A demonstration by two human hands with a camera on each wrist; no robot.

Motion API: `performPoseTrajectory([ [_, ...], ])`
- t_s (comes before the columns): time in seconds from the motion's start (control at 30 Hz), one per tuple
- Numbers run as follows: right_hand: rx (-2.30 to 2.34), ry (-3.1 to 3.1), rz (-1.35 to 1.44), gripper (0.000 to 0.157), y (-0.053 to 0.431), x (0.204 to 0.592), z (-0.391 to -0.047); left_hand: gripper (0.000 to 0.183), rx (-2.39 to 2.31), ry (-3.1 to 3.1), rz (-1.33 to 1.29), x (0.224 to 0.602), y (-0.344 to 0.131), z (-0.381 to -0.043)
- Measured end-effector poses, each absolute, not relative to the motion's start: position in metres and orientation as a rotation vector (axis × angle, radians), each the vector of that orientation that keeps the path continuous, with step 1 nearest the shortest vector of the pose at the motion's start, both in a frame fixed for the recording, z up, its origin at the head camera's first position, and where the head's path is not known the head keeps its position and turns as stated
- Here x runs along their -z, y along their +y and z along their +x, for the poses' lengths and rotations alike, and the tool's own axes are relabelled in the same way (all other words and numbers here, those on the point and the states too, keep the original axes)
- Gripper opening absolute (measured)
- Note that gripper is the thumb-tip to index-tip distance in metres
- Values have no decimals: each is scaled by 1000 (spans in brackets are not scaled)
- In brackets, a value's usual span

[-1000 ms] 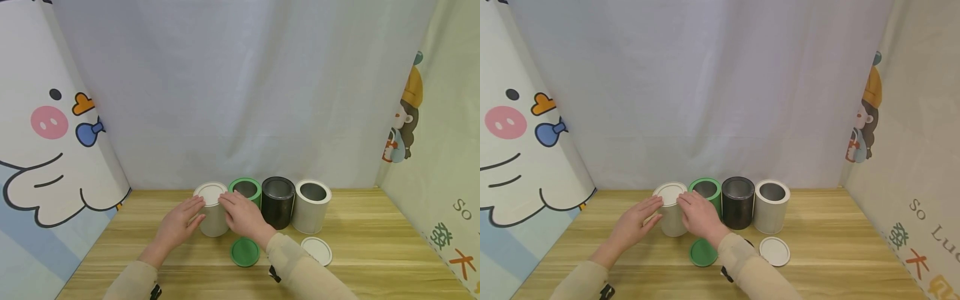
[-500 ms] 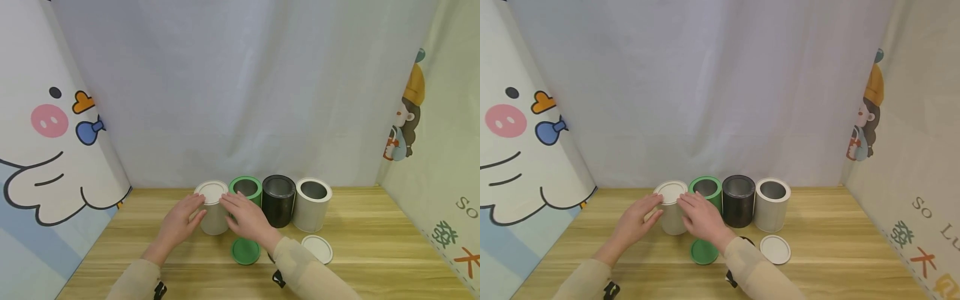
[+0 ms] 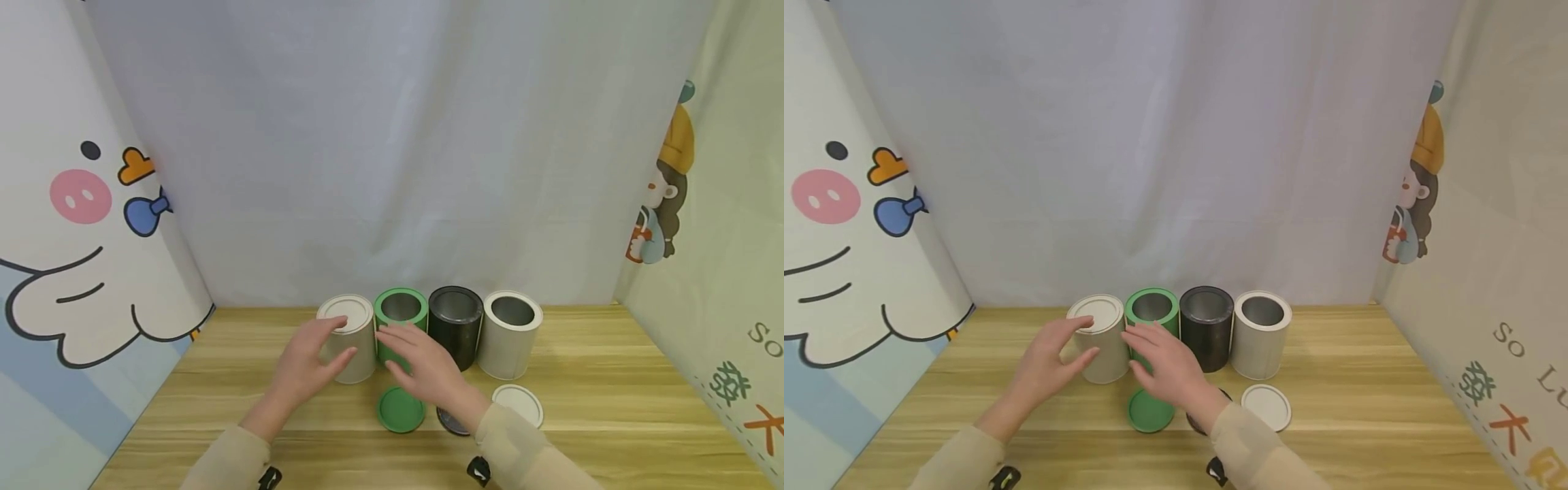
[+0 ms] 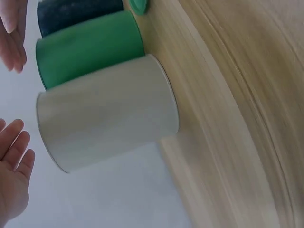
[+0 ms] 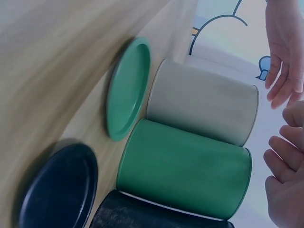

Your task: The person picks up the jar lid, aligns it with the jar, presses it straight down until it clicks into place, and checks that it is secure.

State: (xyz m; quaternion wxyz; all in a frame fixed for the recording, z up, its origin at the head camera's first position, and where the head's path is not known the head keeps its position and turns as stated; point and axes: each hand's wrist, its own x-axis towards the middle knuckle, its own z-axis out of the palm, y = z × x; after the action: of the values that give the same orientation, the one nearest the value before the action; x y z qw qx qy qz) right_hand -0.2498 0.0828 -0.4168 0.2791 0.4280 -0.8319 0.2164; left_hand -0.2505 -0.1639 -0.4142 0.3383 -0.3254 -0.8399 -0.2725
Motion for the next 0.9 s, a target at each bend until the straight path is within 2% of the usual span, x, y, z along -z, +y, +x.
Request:
performPoseTrajectory([
  [0.23, -646, -2217, 1170, 49, 102, 425, -242, 54, 715, -2195, -916, 412, -149, -235],
  [0.57, -655, -2309, 1176, 46, 124, 441, -234, 57, 695, -2253, -1023, 438, -129, -222],
  [0.9, -633, -2484, 1185, 54, 134, 451, -232, 62, 699, -2416, -1009, 461, -121, -219],
])
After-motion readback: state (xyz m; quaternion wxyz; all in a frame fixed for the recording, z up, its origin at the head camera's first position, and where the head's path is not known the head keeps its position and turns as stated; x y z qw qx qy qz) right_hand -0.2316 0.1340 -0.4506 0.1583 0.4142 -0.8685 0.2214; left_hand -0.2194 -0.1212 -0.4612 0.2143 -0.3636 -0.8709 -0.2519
